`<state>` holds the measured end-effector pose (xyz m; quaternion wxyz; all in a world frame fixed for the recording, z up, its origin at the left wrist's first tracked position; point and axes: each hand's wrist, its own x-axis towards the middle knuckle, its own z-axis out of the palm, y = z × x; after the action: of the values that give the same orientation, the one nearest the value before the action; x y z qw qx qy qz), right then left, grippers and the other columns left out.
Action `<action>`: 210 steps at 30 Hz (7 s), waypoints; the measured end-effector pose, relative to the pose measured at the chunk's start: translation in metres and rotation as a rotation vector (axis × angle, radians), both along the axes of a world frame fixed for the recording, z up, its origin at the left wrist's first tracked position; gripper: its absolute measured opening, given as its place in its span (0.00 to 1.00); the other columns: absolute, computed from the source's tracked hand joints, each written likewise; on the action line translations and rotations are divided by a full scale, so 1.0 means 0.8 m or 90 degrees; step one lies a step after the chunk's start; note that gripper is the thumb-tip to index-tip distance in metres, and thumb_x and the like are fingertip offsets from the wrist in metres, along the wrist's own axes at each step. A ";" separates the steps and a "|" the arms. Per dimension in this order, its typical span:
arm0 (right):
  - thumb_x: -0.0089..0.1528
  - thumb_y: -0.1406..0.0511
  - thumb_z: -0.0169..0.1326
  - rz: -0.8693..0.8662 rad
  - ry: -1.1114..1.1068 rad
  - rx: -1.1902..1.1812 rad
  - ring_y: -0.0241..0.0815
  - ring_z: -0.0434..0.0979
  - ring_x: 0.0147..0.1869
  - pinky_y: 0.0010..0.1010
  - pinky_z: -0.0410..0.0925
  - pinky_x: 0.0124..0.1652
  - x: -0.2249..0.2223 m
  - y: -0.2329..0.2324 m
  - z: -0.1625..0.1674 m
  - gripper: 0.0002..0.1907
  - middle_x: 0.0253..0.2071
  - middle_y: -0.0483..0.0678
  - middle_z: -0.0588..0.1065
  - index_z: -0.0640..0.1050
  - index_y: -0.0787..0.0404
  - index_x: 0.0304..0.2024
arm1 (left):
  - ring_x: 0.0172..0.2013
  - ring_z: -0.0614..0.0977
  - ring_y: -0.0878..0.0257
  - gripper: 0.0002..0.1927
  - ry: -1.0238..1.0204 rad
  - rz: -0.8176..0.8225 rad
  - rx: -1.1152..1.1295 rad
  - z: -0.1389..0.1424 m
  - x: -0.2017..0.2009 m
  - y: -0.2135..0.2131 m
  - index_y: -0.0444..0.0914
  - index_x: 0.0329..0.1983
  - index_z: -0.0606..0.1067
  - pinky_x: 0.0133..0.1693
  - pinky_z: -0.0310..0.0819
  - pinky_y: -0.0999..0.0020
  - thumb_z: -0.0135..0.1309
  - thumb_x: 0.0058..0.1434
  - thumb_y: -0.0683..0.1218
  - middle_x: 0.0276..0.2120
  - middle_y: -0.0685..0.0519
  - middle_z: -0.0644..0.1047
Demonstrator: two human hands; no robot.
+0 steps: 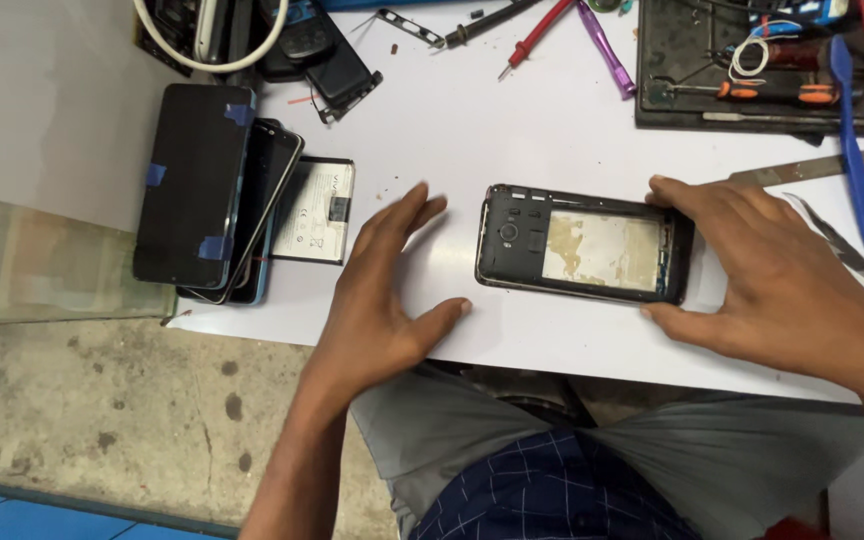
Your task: The person disassembles a mobile phone on a repair bench. They pry the back frame away from the phone body by hand, separate the housing, lift out the internal board, and use a thin pry tool to work along the frame edges, setting parts on the white work surface.
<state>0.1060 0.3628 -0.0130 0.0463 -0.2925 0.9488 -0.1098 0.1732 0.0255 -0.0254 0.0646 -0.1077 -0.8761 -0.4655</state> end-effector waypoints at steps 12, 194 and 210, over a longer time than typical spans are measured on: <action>0.44 0.49 0.67 -0.102 -0.125 0.099 0.55 0.72 0.60 0.49 0.70 0.52 -0.006 -0.001 -0.001 0.62 0.55 0.61 0.70 0.56 0.61 0.75 | 0.75 0.52 0.47 0.64 -0.045 -0.141 -0.120 -0.013 -0.054 0.020 0.46 0.77 0.45 0.73 0.42 0.44 0.72 0.42 0.49 0.71 0.50 0.67; 0.62 0.64 0.62 -0.081 0.125 -0.536 0.41 0.81 0.45 0.27 0.73 0.42 0.109 -0.006 -0.030 0.08 0.38 0.49 0.80 0.79 0.62 0.36 | 0.44 0.84 0.59 0.06 0.218 -0.087 -0.037 0.021 0.015 0.088 0.40 0.40 0.81 0.47 0.78 0.63 0.65 0.60 0.42 0.37 0.54 0.81; 0.60 0.63 0.65 -0.066 0.183 -0.457 0.41 0.77 0.41 0.32 0.67 0.42 0.090 -0.043 -0.003 0.07 0.34 0.47 0.79 0.82 0.60 0.36 | 0.38 0.81 0.63 0.04 0.244 -0.054 -0.042 0.017 0.007 0.103 0.41 0.38 0.81 0.41 0.70 0.64 0.64 0.61 0.43 0.35 0.57 0.81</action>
<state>0.1778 0.3282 -0.0157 -0.1983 -0.2538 0.8603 -0.3951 0.1787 0.1076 -0.0115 0.2069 -0.2330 -0.8571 -0.4102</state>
